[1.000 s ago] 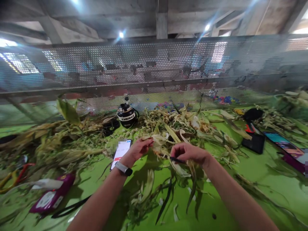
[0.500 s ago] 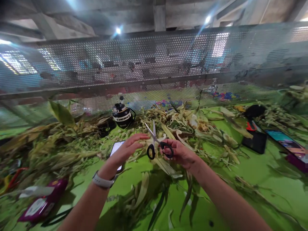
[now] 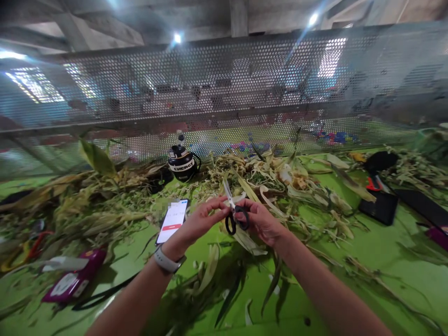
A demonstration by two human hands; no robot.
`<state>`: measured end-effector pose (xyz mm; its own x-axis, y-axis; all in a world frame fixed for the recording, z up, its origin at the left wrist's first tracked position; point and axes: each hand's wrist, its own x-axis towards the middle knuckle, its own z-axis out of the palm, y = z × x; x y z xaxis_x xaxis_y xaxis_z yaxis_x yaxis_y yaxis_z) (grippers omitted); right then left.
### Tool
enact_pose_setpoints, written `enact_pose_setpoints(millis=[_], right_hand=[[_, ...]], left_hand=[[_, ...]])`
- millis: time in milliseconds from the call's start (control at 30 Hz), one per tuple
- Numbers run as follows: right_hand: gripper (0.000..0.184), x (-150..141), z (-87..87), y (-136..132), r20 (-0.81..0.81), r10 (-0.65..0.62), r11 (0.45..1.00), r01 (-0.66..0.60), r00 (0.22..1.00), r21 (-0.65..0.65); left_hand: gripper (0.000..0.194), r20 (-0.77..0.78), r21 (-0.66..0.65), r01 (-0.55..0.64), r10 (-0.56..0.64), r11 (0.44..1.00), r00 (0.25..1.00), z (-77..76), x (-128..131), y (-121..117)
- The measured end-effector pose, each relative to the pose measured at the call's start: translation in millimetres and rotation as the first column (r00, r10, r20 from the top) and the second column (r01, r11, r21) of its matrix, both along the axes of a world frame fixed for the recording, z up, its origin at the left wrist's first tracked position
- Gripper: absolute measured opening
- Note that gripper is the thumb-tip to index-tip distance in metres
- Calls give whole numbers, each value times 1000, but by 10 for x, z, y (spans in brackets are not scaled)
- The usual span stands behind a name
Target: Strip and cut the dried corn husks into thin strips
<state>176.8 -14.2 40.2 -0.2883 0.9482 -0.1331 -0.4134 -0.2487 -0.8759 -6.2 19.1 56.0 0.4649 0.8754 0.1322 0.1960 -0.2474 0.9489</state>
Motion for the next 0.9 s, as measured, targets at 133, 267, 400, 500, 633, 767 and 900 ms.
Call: enact_pose_setpoints(millis=[133, 267, 400, 500, 633, 767, 900], right_hand=[[40, 1, 19, 17, 21, -79, 997, 79, 997, -15], [46, 25, 10, 0, 66, 16, 998, -12, 998, -59], [50, 35, -71, -4, 104, 208, 978, -206, 973, -29], [51, 6, -112, 12, 46, 248, 969, -248, 968, -7], [50, -19, -118, 35, -45, 112, 994, -113, 993, -8], [46, -27, -126, 52, -51, 101, 994, -103, 994, -22], [43, -75, -166, 48, -34, 57, 998, -58, 998, -35]], left_hand=[[8, 8, 64, 32, -32, 997, 999, -4, -6, 15], [10, 1, 179, 34, -35, 983, 999, 24, -14, 27], [18, -22, 140, 170, -168, 976, 986, 16, -28, 33], [26, 39, 22, 138, -139, 990, 990, 4, -89, 84], [38, 33, -197, 4, 3, 980, 999, 42, -233, 191], [48, -77, -291, -33, 12, 956, 997, 84, -363, 255], [48, -280, -212, -60, -2, 975, 960, 36, -433, 278]])
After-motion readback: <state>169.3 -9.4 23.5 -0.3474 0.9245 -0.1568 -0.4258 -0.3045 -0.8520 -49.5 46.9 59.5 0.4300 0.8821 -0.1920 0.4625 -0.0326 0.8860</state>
